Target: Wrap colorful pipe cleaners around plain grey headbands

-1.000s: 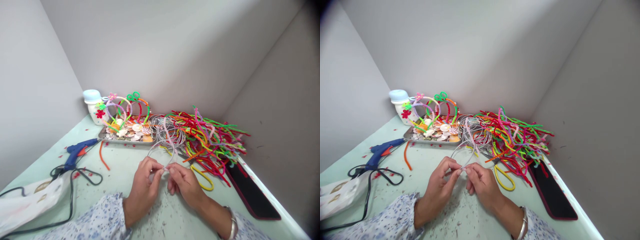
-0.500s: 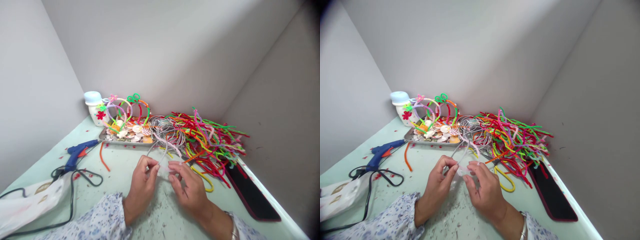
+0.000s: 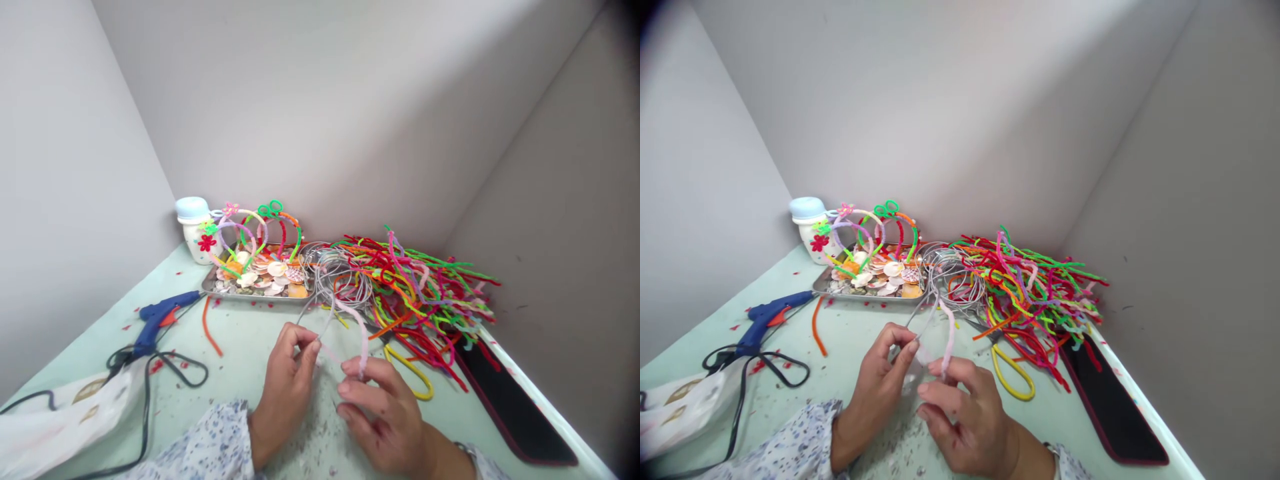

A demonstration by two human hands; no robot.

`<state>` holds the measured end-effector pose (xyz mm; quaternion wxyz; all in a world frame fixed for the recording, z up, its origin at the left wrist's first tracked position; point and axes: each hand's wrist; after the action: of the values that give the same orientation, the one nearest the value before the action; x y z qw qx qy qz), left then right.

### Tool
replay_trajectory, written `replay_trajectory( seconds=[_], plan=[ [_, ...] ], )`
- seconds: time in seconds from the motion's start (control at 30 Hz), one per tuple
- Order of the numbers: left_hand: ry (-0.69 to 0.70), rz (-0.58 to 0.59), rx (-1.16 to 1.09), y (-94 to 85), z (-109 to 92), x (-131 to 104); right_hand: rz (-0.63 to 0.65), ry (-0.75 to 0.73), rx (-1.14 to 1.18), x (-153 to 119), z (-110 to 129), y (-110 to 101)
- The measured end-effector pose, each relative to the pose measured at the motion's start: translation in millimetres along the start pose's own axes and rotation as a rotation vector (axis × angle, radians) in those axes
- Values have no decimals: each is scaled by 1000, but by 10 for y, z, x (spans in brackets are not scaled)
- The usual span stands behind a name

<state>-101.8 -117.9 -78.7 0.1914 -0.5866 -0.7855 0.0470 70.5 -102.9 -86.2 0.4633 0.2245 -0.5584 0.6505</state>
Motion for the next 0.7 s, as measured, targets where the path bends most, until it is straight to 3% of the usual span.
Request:
replay_trajectory(
  seconds=[0.1,0.23,0.3,0.5,0.7],
  plan=[
    [-5,-13,-8,3,4,-3,-65,117,53,2,-45,65],
    [-8,-17,-17,1,-3,-11,-165,427,123,-33,-145,137],
    [-17,-18,-21,1,-8,-9,-213,501,126,-62,-177,140],
    [-40,-25,-35,14,22,4,-257,242,83,-81,-125,88],
    [-46,-49,-40,13,30,2,-282,287,96,-78,-125,93]
  ],
)
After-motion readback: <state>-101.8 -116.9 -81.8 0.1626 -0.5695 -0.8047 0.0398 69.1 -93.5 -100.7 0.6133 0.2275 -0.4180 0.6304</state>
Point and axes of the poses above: each hand's wrist, its own x-axis towards the middle knuckle, its own y-axis out of the palm, z = x × y, and after that the axes turned 4 degrees about -y, right-handed
